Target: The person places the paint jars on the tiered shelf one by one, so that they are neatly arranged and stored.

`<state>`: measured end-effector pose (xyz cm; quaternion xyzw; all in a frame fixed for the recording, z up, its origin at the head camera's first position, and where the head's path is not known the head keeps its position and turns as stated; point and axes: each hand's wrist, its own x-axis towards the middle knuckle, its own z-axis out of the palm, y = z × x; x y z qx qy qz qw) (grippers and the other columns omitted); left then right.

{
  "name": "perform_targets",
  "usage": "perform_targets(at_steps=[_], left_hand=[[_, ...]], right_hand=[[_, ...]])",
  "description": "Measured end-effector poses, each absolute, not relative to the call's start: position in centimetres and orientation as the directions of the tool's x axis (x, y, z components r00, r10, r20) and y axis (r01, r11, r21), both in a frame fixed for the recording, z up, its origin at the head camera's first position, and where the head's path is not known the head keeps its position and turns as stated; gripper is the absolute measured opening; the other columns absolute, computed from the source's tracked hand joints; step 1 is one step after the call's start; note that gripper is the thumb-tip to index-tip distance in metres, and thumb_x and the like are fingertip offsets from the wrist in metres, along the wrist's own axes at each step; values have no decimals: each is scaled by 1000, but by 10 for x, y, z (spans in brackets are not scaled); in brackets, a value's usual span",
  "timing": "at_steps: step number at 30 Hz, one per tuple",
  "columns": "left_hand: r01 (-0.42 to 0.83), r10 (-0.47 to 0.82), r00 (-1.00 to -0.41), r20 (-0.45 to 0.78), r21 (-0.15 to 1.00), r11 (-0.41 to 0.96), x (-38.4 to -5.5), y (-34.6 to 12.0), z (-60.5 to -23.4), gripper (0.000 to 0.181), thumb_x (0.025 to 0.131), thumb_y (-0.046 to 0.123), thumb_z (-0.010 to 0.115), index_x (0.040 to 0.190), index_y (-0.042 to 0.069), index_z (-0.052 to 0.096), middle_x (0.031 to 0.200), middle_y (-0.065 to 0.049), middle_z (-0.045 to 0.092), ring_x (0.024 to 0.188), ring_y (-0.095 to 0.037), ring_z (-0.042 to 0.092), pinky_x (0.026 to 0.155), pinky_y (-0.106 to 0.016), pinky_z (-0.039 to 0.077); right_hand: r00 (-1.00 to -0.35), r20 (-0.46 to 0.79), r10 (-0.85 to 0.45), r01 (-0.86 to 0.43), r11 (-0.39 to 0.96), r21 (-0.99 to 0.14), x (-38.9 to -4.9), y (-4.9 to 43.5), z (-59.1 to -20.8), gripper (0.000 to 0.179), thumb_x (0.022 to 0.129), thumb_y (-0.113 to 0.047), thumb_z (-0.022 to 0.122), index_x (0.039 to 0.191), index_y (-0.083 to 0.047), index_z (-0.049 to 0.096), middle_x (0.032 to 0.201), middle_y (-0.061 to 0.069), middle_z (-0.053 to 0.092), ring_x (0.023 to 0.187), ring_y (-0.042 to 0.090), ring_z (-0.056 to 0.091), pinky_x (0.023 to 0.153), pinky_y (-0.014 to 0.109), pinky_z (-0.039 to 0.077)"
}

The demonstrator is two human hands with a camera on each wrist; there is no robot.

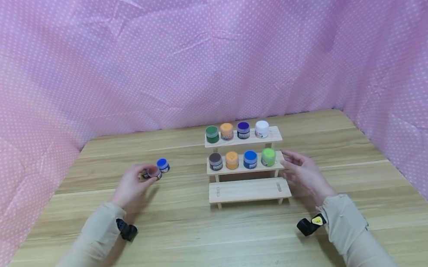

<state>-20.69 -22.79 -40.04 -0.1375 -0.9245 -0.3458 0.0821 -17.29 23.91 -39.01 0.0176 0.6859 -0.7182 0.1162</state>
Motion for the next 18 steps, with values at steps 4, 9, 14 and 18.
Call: perform_targets(at_steps=[4, 9, 14, 18], left_hand=[[304, 201, -951, 233, 603, 737, -209, -229, -400, 30, 82, 8, 69, 109, -3, 62, 103, -20, 62, 99, -33, 58, 88, -48, 49], [290, 209, -957, 202, 601, 745, -213, -229, -399, 31, 83, 11, 68, 111, -2, 63, 104, -19, 63, 98, -32, 59, 89, -47, 49], [286, 219, -958, 184, 586, 758, -219, -230, -399, 31, 83, 12, 68, 111, -2, 63, 101, -17, 64, 95, -30, 59, 87, -45, 49], [264, 219, -964, 147, 588, 765, -223, -230, -399, 30, 84, 13, 67, 111, 0, 63, 100, -16, 65, 95, -28, 59, 87, -44, 49]], right_hand=[[-973, -185, -139, 192, -37, -981, -173, 239, -390, 72, 91, -18, 59, 147, -3, 16, 104, -15, 52, 89, -4, 56, 81, 14, 52], [-974, -183, -134, 191, -48, -980, -173, 239, -390, 72, 91, -18, 60, 147, -3, 17, 103, -16, 53, 89, -4, 57, 82, 15, 52], [-974, -185, -132, 193, -47, -980, -173, 239, -390, 72, 90, -19, 60, 147, -3, 18, 102, -15, 53, 87, -3, 57, 80, 15, 52], [-974, -187, -131, 195, -51, -979, -173, 239, -391, 72, 90, -19, 60, 147, -4, 19, 101, -15, 53, 86, -3, 56, 80, 14, 52]])
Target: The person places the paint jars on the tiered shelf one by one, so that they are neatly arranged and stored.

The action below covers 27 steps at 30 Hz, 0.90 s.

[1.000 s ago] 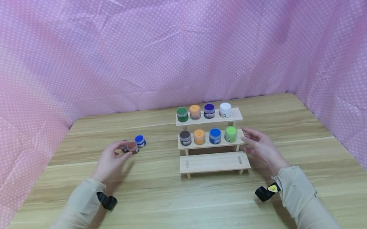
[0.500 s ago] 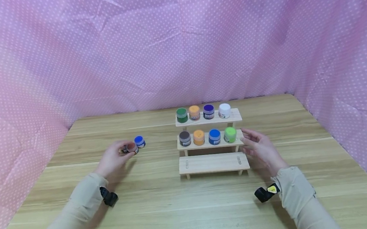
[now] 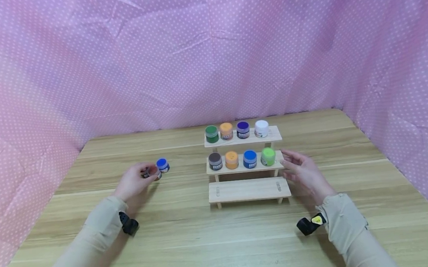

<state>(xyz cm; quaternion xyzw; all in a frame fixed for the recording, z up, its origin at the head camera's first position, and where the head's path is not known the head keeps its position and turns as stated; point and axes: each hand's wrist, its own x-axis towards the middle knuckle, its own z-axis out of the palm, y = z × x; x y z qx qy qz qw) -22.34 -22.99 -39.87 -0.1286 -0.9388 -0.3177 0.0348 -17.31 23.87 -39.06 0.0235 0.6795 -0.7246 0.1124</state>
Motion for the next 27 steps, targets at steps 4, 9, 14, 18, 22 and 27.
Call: perform_targets(at_steps=[4, 9, 14, 18, 22, 27], left_hand=[[259, 224, -966, 132, 578, 774, -226, -230, -400, 28, 85, 14, 66, 109, -1, 64, 100, -16, 65, 96, -28, 60, 88, -44, 49], [286, 247, -958, 145, 558, 779, -226, -229, -401, 25, 84, 9, 66, 107, -1, 64, 96, -14, 66, 91, -26, 61, 85, -43, 51], [331, 289, -943, 166, 565, 756, -222, -227, -401, 23, 80, 3, 68, 103, -1, 66, 94, -14, 64, 88, -25, 59, 82, -41, 51], [345, 311, -937, 161, 574, 742, -218, -224, -399, 23, 79, 2, 69, 102, -2, 66, 94, -14, 63, 89, -25, 58, 83, -43, 51], [320, 313, -943, 116, 579, 750, -213, -223, -397, 26, 80, 2, 69, 106, 0, 65, 97, -12, 64, 93, -25, 58, 87, -43, 51], [284, 312, -948, 64, 617, 734, -209, -222, -398, 31, 81, 1, 68, 111, -2, 63, 99, -12, 64, 97, -26, 60, 91, -43, 51]], right_hand=[[-973, -190, -129, 197, -45, -979, -173, 238, -391, 71, 90, -19, 60, 147, -4, 19, 102, -15, 53, 86, -3, 56, 79, 14, 52], [-973, -196, -124, 198, -7, -980, -173, 238, -391, 70, 91, -20, 59, 147, -5, 19, 103, -14, 50, 86, -3, 55, 80, 14, 52], [-973, -195, -128, 195, 11, -981, -173, 239, -391, 69, 92, -20, 57, 147, -5, 17, 104, -14, 49, 88, -3, 55, 81, 14, 52], [-973, -193, -127, 196, -11, -980, -172, 239, -392, 71, 92, -20, 58, 147, -5, 17, 104, -14, 50, 87, -2, 55, 79, 14, 52], [-974, -190, -127, 192, -6, -981, -172, 239, -392, 70, 92, -21, 58, 147, -5, 18, 103, -15, 51, 87, -3, 56, 79, 14, 52], [-975, -179, -133, 182, -10, -983, -172, 239, -392, 70, 92, -21, 58, 147, -4, 18, 102, -16, 52, 88, -4, 56, 80, 14, 52]])
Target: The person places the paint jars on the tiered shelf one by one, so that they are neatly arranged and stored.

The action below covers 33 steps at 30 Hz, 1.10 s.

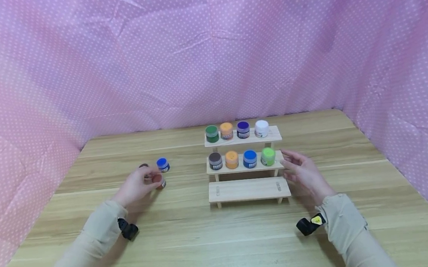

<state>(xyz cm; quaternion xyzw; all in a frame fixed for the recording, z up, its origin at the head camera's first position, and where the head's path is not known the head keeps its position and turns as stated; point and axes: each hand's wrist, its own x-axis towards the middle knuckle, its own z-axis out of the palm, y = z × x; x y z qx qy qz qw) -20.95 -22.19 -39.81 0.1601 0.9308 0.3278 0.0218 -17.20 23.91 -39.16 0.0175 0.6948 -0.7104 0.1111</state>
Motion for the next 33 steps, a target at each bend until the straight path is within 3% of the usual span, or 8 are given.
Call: perform_targets(at_steps=[8, 20, 26, 33], left_hand=[[238, 302, -953, 24, 676, 697, -204, -221, -400, 33, 82, 1, 65, 114, -5, 59, 101, -16, 64, 98, -29, 64, 85, -38, 55], [224, 301, -953, 19, 713, 664, -197, -218, -401, 35, 81, 0, 67, 115, -5, 59, 104, -15, 62, 99, -27, 61, 89, -38, 53], [270, 334, -941, 59, 723, 636, -197, -218, -403, 27, 81, -2, 66, 107, -7, 62, 100, -16, 62, 95, -27, 61, 86, -37, 55], [271, 336, -940, 59, 727, 631, -196, -219, -404, 29, 81, -4, 65, 110, -7, 61, 100, -18, 61, 95, -27, 61, 86, -36, 55]], right_hand=[[-975, -176, -133, 183, -39, -982, -172, 238, -391, 73, 91, -22, 60, 147, -4, 17, 103, -14, 51, 86, -2, 56, 78, 14, 52], [-976, -165, -140, 175, -63, -983, -173, 238, -391, 74, 90, -21, 61, 146, -2, 17, 101, -15, 54, 87, -3, 57, 80, 15, 52], [-976, -168, -142, 177, -53, -983, -173, 238, -392, 73, 91, -21, 60, 147, -2, 16, 102, -14, 52, 87, -3, 56, 81, 14, 52], [-974, -176, -141, 179, -10, -984, -173, 239, -392, 72, 91, -23, 58, 147, -4, 17, 104, -17, 51, 92, -5, 55, 84, 14, 50]])
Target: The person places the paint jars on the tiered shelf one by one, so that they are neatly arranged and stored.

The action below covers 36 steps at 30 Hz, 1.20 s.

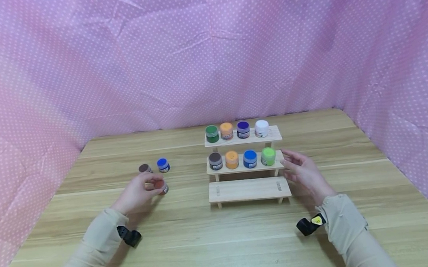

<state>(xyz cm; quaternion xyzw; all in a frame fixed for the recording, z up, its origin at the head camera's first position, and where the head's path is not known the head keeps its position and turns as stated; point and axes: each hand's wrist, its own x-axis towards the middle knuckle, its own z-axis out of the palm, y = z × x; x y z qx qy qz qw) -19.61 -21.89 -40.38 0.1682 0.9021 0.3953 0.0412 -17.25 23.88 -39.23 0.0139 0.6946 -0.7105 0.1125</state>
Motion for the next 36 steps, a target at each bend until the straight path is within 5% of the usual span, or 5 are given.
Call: perform_targets(at_steps=[17, 36], left_hand=[[206, 294, -956, 9, 737, 644, -191, -216, -406, 31, 82, -1, 66, 112, -2, 61, 100, -12, 64, 99, -25, 60, 89, -40, 53], [181, 280, -960, -12, 738, 650, -194, -213, -401, 31, 82, 3, 68, 112, 1, 62, 101, -11, 64, 96, -23, 63, 86, -37, 54]], right_hand=[[-973, -198, -122, 192, 58, -980, -172, 240, -393, 67, 93, -27, 56, 147, -6, 21, 103, -25, 54, 89, -6, 55, 78, 15, 51], [-976, -174, -127, 172, 28, -985, -174, 240, -393, 69, 92, -23, 58, 147, -4, 20, 103, -20, 53, 90, -5, 56, 82, 14, 51]])
